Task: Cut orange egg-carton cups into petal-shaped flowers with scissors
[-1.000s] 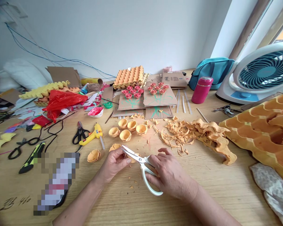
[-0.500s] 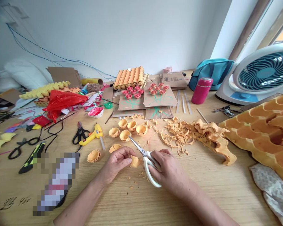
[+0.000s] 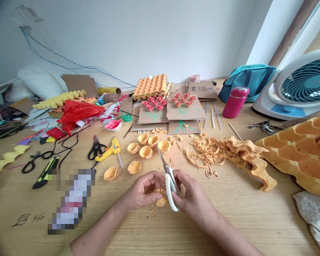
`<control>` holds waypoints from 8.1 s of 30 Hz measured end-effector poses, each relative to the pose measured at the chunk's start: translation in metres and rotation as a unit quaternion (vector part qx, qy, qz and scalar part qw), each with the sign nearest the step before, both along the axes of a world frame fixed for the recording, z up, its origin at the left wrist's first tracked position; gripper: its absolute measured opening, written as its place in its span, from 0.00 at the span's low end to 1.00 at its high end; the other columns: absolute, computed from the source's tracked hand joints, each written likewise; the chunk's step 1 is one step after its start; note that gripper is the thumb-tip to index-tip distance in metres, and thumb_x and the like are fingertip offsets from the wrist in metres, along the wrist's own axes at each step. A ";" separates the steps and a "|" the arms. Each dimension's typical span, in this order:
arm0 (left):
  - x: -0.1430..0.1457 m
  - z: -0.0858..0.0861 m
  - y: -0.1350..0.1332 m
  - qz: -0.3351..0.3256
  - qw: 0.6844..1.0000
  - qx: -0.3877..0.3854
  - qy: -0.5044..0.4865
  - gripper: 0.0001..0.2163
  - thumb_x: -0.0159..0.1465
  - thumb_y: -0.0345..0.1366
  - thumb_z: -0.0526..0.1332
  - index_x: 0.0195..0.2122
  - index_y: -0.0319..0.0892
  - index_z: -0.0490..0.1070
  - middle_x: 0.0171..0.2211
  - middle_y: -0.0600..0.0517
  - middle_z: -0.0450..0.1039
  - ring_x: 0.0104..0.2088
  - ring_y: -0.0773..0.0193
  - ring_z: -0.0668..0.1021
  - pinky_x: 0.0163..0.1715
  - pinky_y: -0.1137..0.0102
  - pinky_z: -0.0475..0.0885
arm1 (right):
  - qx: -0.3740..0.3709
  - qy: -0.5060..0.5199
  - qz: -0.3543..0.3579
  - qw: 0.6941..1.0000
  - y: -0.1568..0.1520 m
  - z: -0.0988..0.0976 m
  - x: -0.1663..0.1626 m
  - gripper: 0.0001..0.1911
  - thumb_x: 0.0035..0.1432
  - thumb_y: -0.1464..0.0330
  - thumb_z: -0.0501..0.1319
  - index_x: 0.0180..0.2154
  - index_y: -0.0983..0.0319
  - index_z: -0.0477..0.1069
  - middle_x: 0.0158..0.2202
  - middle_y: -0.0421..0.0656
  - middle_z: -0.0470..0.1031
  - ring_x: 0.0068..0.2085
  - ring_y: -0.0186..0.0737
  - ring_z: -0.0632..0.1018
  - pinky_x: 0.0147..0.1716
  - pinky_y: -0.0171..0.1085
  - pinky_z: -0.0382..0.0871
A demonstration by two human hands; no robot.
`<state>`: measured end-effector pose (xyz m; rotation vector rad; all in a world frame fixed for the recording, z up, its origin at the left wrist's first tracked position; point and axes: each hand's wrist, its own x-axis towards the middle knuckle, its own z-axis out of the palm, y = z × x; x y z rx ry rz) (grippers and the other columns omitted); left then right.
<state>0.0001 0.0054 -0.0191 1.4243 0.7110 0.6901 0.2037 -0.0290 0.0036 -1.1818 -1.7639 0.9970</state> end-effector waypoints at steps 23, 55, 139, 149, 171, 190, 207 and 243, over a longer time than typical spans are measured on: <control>0.010 -0.002 -0.006 -0.010 0.985 -0.110 -0.131 0.26 0.53 0.43 0.75 0.49 0.43 0.68 0.43 0.49 0.70 0.41 0.63 0.74 0.39 0.68 0.68 | -0.103 0.134 0.007 0.986 0.000 -0.028 0.002 0.15 0.61 0.57 0.65 0.43 0.58 0.65 0.34 0.39 0.71 0.35 0.40 0.73 0.33 0.36 0.69; 0.013 0.005 -0.011 0.028 0.944 -0.264 -0.194 0.15 0.51 0.35 0.76 0.40 0.38 0.80 0.33 0.50 0.73 0.29 0.71 0.68 0.25 0.77 0.61 | 0.007 0.119 -0.022 0.993 -0.009 -0.009 -0.010 0.11 0.60 0.65 0.66 0.41 0.58 0.66 0.35 0.39 0.71 0.36 0.38 0.72 0.38 0.36 0.68; 0.018 0.008 -0.020 0.112 0.902 -0.274 -0.315 0.10 0.56 0.37 0.73 0.36 0.39 0.77 0.33 0.50 0.77 0.33 0.65 0.75 0.35 0.70 0.69 | 0.165 -0.136 0.086 0.973 -0.010 -0.006 -0.007 0.10 0.67 0.62 0.53 0.33 0.58 0.58 0.34 0.42 0.72 0.33 0.43 0.72 0.44 0.47 0.61; 0.016 0.014 -0.019 0.117 0.898 -0.269 -0.328 0.08 0.55 0.35 0.73 0.31 0.39 0.77 0.27 0.52 0.73 0.31 0.67 0.73 0.36 0.71 0.69 | 0.155 -0.146 0.091 0.973 -0.011 -0.006 -0.005 0.09 0.67 0.63 0.54 0.33 0.58 0.58 0.31 0.41 0.70 0.32 0.42 0.70 0.44 0.47 0.61; 0.000 0.017 -0.006 0.154 0.950 -0.136 -0.237 0.09 0.54 0.39 0.74 0.29 0.40 0.77 0.26 0.54 0.71 0.31 0.68 0.71 0.37 0.72 0.67 | 0.164 -0.170 0.089 0.968 -0.011 -0.008 -0.003 0.11 0.67 0.66 0.52 0.31 0.57 0.54 0.27 0.38 0.64 0.29 0.39 0.64 0.42 0.43 0.61; 0.013 0.012 -0.013 0.099 0.971 -0.124 -0.177 0.10 0.56 0.36 0.72 0.39 0.44 0.80 0.36 0.52 0.78 0.42 0.61 0.76 0.50 0.64 0.67 | -0.064 0.213 0.009 0.975 -0.003 -0.015 -0.008 0.13 0.59 0.60 0.68 0.41 0.58 0.68 0.37 0.40 0.72 0.37 0.38 0.72 0.36 0.37 0.68; 0.009 0.005 -0.014 0.106 0.917 -0.287 -0.255 0.09 0.59 0.38 0.70 0.36 0.40 0.73 0.33 0.52 0.74 0.35 0.65 0.75 0.37 0.70 0.69 | -0.161 0.272 0.012 0.949 -0.001 -0.010 -0.010 0.22 0.51 0.57 0.72 0.40 0.59 0.67 0.31 0.37 0.72 0.27 0.33 0.67 0.26 0.34 0.63; 0.003 0.015 -0.005 0.105 0.931 -0.224 -0.270 0.16 0.54 0.32 0.67 0.45 0.39 0.80 0.34 0.49 0.78 0.35 0.62 0.77 0.42 0.67 0.69 | -0.297 0.309 0.165 0.888 0.001 -0.023 -0.003 0.30 0.56 0.41 0.61 0.34 0.63 0.71 0.17 0.34 0.67 0.15 0.28 0.64 0.15 0.28 0.55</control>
